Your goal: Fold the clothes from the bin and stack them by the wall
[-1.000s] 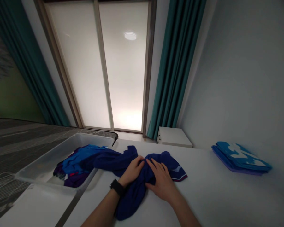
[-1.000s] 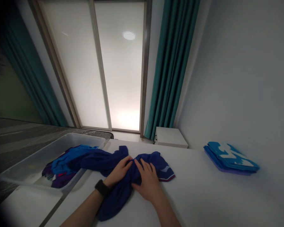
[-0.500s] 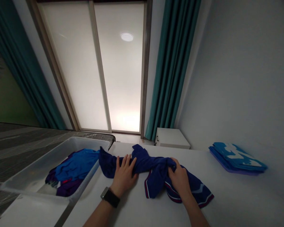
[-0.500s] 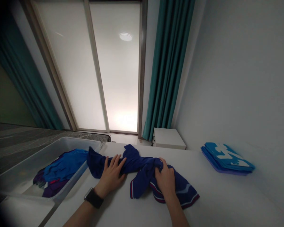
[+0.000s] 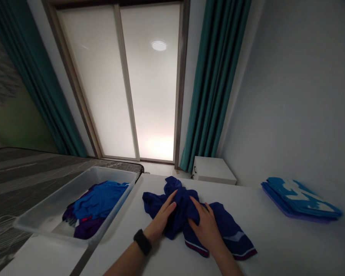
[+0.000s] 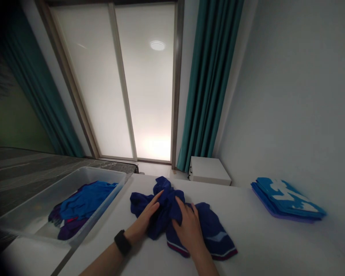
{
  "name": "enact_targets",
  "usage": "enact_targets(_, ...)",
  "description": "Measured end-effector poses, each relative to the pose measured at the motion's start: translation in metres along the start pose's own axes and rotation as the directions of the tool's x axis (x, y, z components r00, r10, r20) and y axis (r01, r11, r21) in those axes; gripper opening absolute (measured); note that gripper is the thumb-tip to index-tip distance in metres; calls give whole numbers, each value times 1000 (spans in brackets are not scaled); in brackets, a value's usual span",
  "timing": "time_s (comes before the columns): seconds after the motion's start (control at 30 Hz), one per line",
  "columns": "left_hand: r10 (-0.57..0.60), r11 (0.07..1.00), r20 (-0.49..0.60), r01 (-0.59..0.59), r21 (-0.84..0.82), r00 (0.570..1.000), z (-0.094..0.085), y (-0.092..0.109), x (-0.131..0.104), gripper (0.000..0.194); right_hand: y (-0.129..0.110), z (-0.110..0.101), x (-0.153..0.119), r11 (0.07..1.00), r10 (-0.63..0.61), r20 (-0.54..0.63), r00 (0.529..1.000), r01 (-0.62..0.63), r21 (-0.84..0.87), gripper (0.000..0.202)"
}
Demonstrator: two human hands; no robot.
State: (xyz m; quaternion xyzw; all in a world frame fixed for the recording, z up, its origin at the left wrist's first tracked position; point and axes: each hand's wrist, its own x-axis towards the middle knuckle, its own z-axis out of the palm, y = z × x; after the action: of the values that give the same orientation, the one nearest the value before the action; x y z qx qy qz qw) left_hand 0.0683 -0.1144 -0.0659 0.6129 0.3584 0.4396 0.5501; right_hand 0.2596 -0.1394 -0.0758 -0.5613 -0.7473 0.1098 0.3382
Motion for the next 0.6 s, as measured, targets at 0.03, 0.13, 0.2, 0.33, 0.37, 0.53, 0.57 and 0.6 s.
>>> enact_targets(0.03, 42, 995, 28, -44, 85, 999, -1, 2, -3, 69, 0, 3, 0, 998, 50, -7, 999, -50, 32, 57)
enact_targets(0.13, 155, 861, 111, -189, 472, 982, 0, 6, -9, 93, -2, 10, 0, 958, 252, -84, 964, -237, 160, 45)
enact_targets(0.2, 194, 688, 129, -229, 689, 972, 1, 4, -10, 98, -3, 13, 1, 913, 333, -128, 934, -285, 290, 43)
enact_targets(0.33, 329, 415, -14, -131, 900, 944, -4, 1, -4, 81, -4, 11, 4, 765, 412, -138, 901, -259, 590, 43)
enact_targets(0.37, 386, 376, -67, -90, 922, 920, -7, 1, -3, 80, -5, 11, 5, 709, 453, -141, 880, -260, 656, 44)
enact_targets(0.53, 531, 311, 71, -273, 910, 845, -1, 15, -14, 64, -9, 14, 9, 256, 676, 20, 737, -261, 931, 57)
enact_targets(0.57, 512, 316, 180, -379, 870, 840, 6, 20, -18, 58, -9, 13, 10, 166, 680, 77, 729, -256, 952, 58)
enact_targets(0.6, 468, 337, 280, -462, 820, 838, 13, 24, -22, 54, -8, 13, 11, 96, 671, 126, 731, -254, 962, 60)
